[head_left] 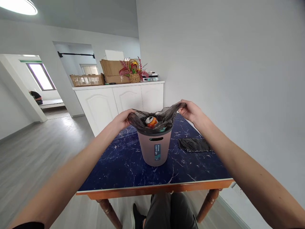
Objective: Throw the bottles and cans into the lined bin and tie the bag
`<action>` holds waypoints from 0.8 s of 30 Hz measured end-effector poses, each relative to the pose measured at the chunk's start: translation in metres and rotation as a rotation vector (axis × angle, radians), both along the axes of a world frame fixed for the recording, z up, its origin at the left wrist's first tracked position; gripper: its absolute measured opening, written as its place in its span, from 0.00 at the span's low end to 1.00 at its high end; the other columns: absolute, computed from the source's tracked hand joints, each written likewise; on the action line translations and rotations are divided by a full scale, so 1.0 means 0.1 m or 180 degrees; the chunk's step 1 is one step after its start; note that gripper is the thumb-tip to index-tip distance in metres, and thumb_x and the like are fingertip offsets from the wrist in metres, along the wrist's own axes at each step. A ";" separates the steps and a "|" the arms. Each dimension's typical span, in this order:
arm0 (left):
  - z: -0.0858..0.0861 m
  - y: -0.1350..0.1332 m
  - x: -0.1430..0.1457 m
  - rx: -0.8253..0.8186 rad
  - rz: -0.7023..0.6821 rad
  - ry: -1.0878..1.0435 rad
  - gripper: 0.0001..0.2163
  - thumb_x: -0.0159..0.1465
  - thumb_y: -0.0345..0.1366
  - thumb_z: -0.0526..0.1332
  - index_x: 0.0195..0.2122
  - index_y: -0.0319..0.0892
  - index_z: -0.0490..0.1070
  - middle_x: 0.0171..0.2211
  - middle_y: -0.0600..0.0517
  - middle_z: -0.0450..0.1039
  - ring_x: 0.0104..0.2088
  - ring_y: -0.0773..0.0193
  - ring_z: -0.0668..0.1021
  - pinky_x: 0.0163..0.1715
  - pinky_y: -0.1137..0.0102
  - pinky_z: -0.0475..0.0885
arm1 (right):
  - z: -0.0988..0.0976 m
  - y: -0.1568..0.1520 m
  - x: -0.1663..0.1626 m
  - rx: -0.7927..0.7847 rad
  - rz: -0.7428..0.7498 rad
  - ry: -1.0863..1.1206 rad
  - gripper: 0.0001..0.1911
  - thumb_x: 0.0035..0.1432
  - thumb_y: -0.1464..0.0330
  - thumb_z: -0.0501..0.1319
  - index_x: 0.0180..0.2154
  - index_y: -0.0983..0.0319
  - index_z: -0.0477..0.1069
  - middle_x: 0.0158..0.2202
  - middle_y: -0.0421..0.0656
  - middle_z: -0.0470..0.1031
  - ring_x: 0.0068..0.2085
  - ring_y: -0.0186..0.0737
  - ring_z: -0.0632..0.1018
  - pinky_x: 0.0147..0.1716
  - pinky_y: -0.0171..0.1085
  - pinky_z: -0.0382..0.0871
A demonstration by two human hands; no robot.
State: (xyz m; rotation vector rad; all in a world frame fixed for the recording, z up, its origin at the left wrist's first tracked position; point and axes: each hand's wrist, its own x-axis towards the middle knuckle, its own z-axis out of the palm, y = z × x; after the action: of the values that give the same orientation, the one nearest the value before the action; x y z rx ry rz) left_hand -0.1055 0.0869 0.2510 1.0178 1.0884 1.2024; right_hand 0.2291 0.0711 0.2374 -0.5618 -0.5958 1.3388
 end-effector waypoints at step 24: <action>0.21 0.67 0.54 0.0387 0.0350 -0.1075 0.14 0.58 0.31 0.69 0.34 0.47 0.62 0.17 0.63 0.64 0.17 0.68 0.70 0.29 0.69 0.72 | 0.08 0.55 -0.37 0.0152 -0.0526 0.0537 0.19 0.64 0.78 0.67 0.31 0.56 0.59 0.22 0.28 0.68 0.21 0.26 0.74 0.37 0.33 0.87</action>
State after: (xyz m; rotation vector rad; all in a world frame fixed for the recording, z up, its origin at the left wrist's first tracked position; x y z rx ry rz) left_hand -0.0519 0.1536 0.2719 0.8154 0.8213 1.4831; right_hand 0.1921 0.1257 0.2455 -0.4442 -0.4326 1.1989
